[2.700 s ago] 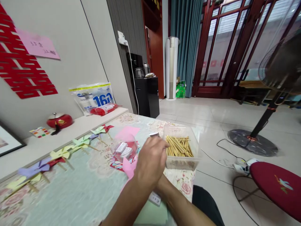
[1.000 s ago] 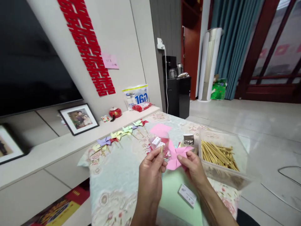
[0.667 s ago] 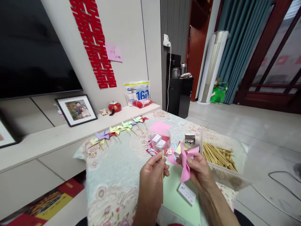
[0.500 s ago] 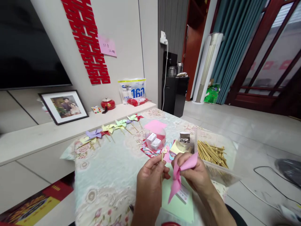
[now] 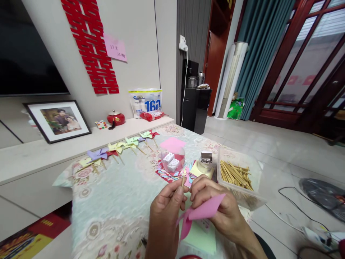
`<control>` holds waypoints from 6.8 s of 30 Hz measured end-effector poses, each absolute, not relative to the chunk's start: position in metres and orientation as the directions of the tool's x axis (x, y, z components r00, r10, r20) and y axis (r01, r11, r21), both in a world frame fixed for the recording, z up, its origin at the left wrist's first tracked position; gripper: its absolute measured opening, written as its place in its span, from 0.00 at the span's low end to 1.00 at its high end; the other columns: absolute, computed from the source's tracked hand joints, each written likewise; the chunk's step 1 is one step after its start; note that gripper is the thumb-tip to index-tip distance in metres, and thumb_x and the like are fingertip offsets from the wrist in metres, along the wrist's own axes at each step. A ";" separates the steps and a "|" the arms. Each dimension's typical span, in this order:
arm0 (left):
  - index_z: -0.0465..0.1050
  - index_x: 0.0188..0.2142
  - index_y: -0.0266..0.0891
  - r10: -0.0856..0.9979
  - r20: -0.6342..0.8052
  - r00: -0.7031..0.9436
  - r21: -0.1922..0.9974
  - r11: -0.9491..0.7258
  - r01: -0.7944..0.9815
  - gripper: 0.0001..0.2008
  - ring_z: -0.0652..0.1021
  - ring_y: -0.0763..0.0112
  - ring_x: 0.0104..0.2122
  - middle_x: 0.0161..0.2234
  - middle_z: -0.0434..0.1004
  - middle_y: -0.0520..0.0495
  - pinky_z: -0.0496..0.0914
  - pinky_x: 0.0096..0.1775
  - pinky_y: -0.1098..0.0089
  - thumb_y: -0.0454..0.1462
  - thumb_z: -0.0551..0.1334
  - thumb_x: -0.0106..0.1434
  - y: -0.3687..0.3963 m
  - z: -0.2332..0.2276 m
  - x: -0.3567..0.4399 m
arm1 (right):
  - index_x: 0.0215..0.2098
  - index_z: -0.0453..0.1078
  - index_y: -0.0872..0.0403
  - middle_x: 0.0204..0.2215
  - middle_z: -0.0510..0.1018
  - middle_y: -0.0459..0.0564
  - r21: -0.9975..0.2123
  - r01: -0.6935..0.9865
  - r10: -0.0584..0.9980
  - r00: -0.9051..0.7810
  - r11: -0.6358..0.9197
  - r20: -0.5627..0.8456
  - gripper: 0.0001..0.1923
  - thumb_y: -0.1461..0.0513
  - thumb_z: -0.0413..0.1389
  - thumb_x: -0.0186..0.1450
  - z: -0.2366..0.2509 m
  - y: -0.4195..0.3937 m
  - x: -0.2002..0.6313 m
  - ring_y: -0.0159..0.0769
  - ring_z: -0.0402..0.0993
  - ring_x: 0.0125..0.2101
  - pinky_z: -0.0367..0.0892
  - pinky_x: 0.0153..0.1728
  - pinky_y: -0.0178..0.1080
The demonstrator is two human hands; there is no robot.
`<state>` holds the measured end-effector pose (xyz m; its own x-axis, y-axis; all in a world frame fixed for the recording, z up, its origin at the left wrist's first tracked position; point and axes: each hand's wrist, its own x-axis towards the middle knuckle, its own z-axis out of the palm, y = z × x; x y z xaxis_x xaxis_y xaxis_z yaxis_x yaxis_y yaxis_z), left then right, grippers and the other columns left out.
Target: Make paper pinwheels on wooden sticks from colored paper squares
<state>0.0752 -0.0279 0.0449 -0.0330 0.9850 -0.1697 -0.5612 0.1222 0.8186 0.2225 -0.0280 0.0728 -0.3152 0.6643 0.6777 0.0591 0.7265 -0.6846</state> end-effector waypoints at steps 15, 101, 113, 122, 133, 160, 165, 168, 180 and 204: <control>0.84 0.35 0.38 0.998 -0.044 -0.039 0.847 0.017 -0.532 0.16 0.75 0.67 0.30 0.28 0.79 0.45 0.68 0.34 0.70 0.45 0.74 0.50 -0.038 0.047 0.090 | 0.37 0.74 0.51 0.31 0.76 0.49 -0.545 0.233 0.590 -0.223 0.805 0.776 0.11 0.71 0.54 0.65 0.075 -0.028 0.231 0.39 0.72 0.34 0.65 0.39 0.45; 0.84 0.38 0.43 0.898 0.419 -0.134 0.877 -0.439 -0.196 0.07 0.77 0.65 0.34 0.32 0.78 0.46 0.71 0.40 0.68 0.39 0.69 0.60 -0.038 0.036 0.089 | 0.37 0.72 0.52 0.32 0.74 0.48 -0.517 0.288 0.582 -0.227 0.806 0.781 0.13 0.74 0.52 0.64 0.073 -0.029 0.234 0.38 0.71 0.36 0.66 0.40 0.44; 0.83 0.36 0.43 0.885 0.441 -0.147 0.878 -0.459 -0.132 0.06 0.77 0.65 0.33 0.31 0.80 0.46 0.70 0.37 0.70 0.39 0.69 0.59 -0.038 0.038 0.084 | 0.39 0.72 0.52 0.33 0.76 0.49 -0.527 0.252 0.577 -0.207 0.812 0.790 0.12 0.72 0.51 0.65 0.067 -0.029 0.230 0.40 0.74 0.36 0.69 0.41 0.45; 0.81 0.35 0.43 0.882 0.435 -0.182 0.887 -0.454 -0.084 0.04 0.76 0.69 0.31 0.30 0.79 0.50 0.68 0.34 0.73 0.34 0.68 0.59 -0.042 0.040 0.085 | 0.39 0.72 0.53 0.33 0.76 0.50 -0.522 0.239 0.569 -0.212 0.819 0.795 0.14 0.74 0.51 0.64 0.067 -0.027 0.228 0.39 0.74 0.36 0.68 0.41 0.46; 0.81 0.34 0.43 0.860 0.461 -0.219 0.871 -0.486 -0.070 0.03 0.77 0.68 0.31 0.30 0.79 0.49 0.68 0.34 0.72 0.35 0.69 0.58 -0.044 0.046 0.088 | 0.40 0.71 0.52 0.32 0.77 0.49 -0.502 0.272 0.558 -0.197 0.821 0.806 0.14 0.74 0.50 0.64 0.067 -0.029 0.226 0.39 0.75 0.35 0.69 0.40 0.45; 0.78 0.40 0.44 0.650 0.749 -0.128 0.654 -0.694 0.299 0.13 0.78 0.70 0.33 0.33 0.79 0.52 0.72 0.34 0.73 0.27 0.67 0.58 -0.048 0.048 0.077 | 0.38 0.71 0.53 0.31 0.76 0.48 -0.557 0.191 0.584 -0.146 0.808 0.798 0.12 0.74 0.52 0.64 0.070 -0.035 0.219 0.37 0.74 0.35 0.70 0.39 0.43; 0.77 0.41 0.45 0.683 0.722 -0.112 0.687 -0.689 0.231 0.13 0.78 0.72 0.32 0.33 0.79 0.53 0.72 0.33 0.75 0.27 0.65 0.59 -0.047 0.048 0.078 | 0.38 0.72 0.53 0.32 0.77 0.48 -0.552 0.190 0.579 -0.141 0.812 0.803 0.13 0.75 0.52 0.64 0.067 -0.034 0.221 0.37 0.74 0.35 0.69 0.41 0.45; 0.78 0.41 0.45 0.717 0.683 -0.136 0.730 -0.668 0.143 0.12 0.79 0.71 0.32 0.33 0.79 0.52 0.73 0.33 0.74 0.28 0.65 0.60 -0.047 0.046 0.080 | 0.38 0.73 0.53 0.32 0.77 0.48 -0.546 0.168 0.568 -0.146 0.821 0.810 0.15 0.76 0.52 0.63 0.065 -0.033 0.222 0.38 0.74 0.35 0.69 0.41 0.46; 0.78 0.42 0.44 0.688 0.722 -0.082 0.688 -0.699 0.193 0.14 0.79 0.72 0.32 0.33 0.80 0.52 0.73 0.33 0.75 0.27 0.65 0.59 -0.045 0.047 0.078 | 0.38 0.73 0.53 0.32 0.77 0.48 -0.558 0.177 0.582 -0.132 0.810 0.803 0.13 0.75 0.53 0.64 0.066 -0.034 0.220 0.37 0.75 0.34 0.70 0.38 0.44; 0.76 0.43 0.44 0.669 0.743 -0.023 0.646 -0.707 0.289 0.14 0.79 0.69 0.32 0.33 0.79 0.50 0.74 0.32 0.72 0.27 0.64 0.60 -0.047 0.049 0.071 | 0.43 0.72 0.50 0.31 0.78 0.46 -0.577 0.170 0.594 -0.075 0.799 0.801 0.14 0.73 0.56 0.64 0.062 -0.033 0.221 0.38 0.76 0.33 0.71 0.40 0.45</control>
<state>0.0714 -0.0468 0.0494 -0.0231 0.6690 0.7429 0.2887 -0.7069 0.6456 0.2212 -0.0332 0.0620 -0.0746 0.5942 0.8009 0.1700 0.7989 -0.5769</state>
